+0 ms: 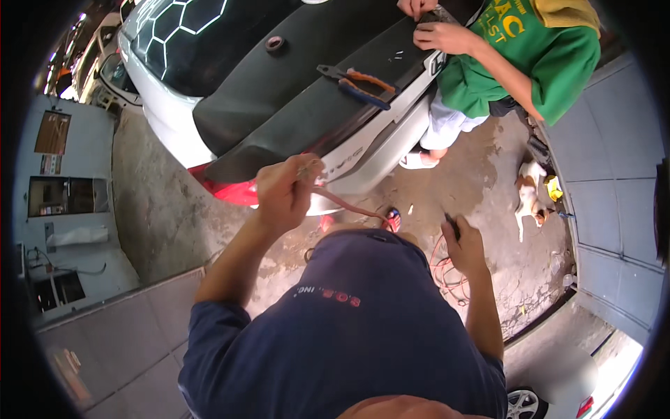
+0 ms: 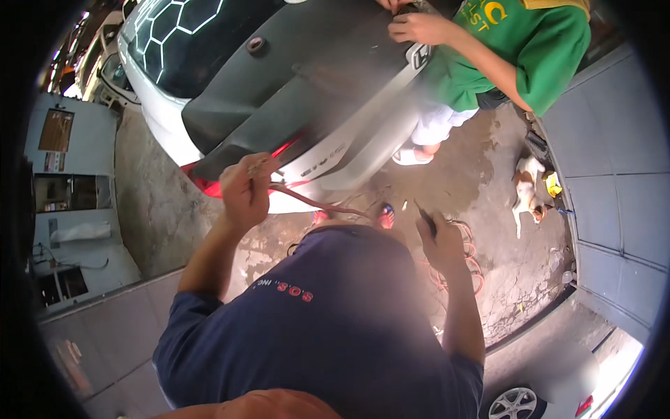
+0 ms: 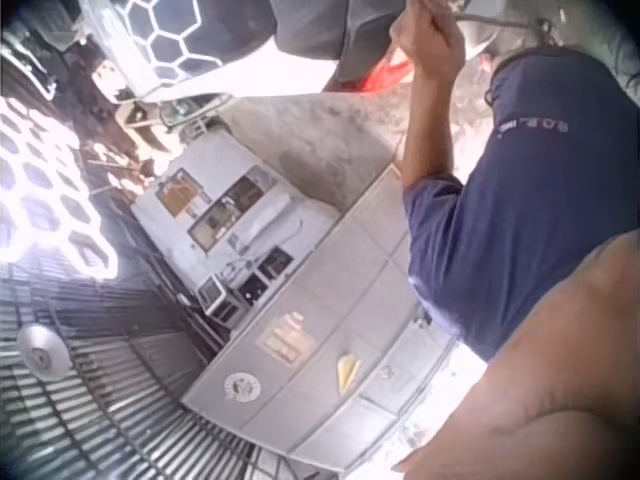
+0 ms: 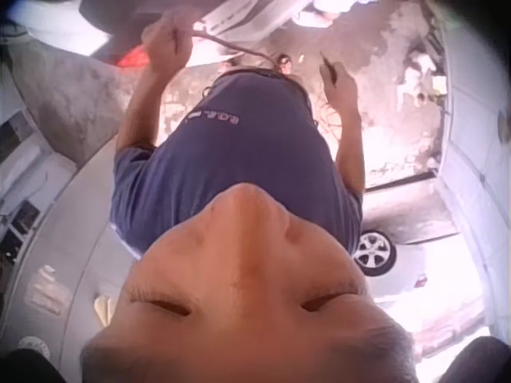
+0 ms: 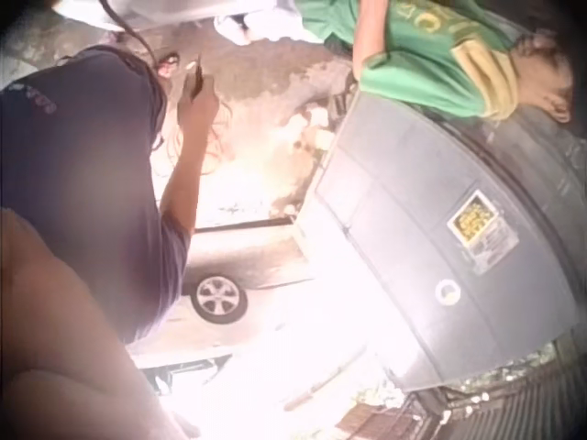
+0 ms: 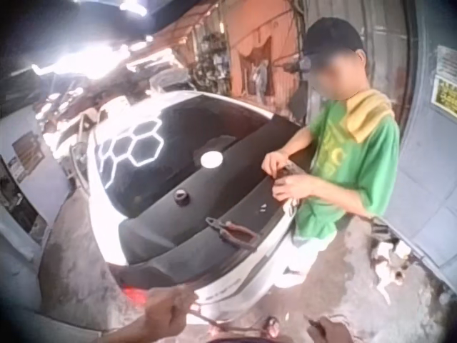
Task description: The person handles electrical wires and a connector at the rear of a vehicle, using pliers to strip insulation and join the wires by hand while another person assists.
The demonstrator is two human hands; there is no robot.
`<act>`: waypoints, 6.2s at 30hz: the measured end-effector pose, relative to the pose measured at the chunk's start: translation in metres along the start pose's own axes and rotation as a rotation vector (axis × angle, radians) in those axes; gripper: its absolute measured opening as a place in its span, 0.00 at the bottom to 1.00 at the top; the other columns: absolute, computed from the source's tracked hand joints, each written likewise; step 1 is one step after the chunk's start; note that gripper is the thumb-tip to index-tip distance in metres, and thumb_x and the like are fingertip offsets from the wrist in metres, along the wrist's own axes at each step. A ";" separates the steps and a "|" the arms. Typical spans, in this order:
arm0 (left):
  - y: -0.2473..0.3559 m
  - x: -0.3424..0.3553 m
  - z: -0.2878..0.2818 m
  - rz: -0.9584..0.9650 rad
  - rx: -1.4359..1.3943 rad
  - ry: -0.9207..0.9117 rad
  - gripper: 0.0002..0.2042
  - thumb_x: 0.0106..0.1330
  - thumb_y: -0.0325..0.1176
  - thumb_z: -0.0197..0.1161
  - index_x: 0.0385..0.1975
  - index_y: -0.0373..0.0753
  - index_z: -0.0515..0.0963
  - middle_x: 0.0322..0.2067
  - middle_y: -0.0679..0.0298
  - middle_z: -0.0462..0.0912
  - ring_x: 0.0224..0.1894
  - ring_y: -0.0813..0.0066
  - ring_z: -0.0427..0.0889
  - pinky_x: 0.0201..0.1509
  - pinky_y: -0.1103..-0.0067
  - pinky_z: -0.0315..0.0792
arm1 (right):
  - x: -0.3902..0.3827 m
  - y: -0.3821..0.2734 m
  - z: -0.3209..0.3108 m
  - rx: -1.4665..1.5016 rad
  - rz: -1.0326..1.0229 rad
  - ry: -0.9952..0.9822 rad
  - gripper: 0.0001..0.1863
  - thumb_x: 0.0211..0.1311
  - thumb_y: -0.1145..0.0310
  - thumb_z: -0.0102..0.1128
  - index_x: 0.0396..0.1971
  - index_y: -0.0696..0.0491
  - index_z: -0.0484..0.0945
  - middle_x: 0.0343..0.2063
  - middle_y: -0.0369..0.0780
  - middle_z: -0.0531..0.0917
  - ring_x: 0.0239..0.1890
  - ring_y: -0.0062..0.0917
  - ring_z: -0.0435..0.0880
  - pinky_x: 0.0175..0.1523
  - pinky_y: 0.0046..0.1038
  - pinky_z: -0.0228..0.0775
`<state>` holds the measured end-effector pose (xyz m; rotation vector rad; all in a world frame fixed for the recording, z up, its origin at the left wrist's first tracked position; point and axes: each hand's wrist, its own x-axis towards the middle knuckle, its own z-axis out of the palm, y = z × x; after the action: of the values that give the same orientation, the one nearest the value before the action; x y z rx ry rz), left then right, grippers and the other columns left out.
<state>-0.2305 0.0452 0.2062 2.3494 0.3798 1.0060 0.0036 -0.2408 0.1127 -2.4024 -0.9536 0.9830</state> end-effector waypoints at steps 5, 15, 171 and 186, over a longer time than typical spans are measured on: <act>0.007 -0.031 0.038 -0.151 -0.119 0.038 0.05 0.73 0.24 0.57 0.39 0.31 0.78 0.26 0.56 0.84 0.19 0.68 0.82 0.24 0.77 0.73 | 0.032 -0.091 0.047 0.521 -0.512 0.030 0.11 0.71 0.66 0.61 0.36 0.57 0.71 0.34 0.42 0.84 0.28 0.22 0.74 0.36 0.28 0.69; -0.072 -0.270 -0.036 -1.517 0.071 -0.026 0.18 0.76 0.44 0.56 0.35 0.34 0.80 0.21 0.58 0.82 0.27 0.72 0.83 0.32 0.72 0.76 | 0.032 -0.092 0.058 0.852 -0.251 -0.405 0.17 0.71 0.79 0.58 0.28 0.49 0.60 0.41 0.47 0.86 0.29 0.19 0.80 0.33 0.22 0.73; -0.027 -0.074 -0.012 -0.573 -0.228 -0.659 0.17 0.76 0.44 0.53 0.44 0.33 0.78 0.29 0.45 0.82 0.34 0.44 0.83 0.39 0.60 0.73 | 0.042 -0.116 0.059 0.248 -0.416 -0.481 0.25 0.62 0.66 0.68 0.58 0.55 0.75 0.43 0.43 0.81 0.50 0.34 0.81 0.57 0.35 0.70; -0.006 -0.052 -0.031 -0.560 -0.209 -0.742 0.17 0.73 0.43 0.59 0.38 0.32 0.78 0.33 0.47 0.82 0.39 0.46 0.82 0.42 0.60 0.73 | 0.032 -0.115 0.087 0.345 -0.458 -0.390 0.16 0.62 0.69 0.67 0.48 0.57 0.79 0.33 0.44 0.83 0.39 0.31 0.84 0.48 0.31 0.72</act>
<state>-0.2886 0.0380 0.1901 2.0572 0.5485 -0.0968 -0.0939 -0.1304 0.1020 -1.6400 -1.2712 1.3227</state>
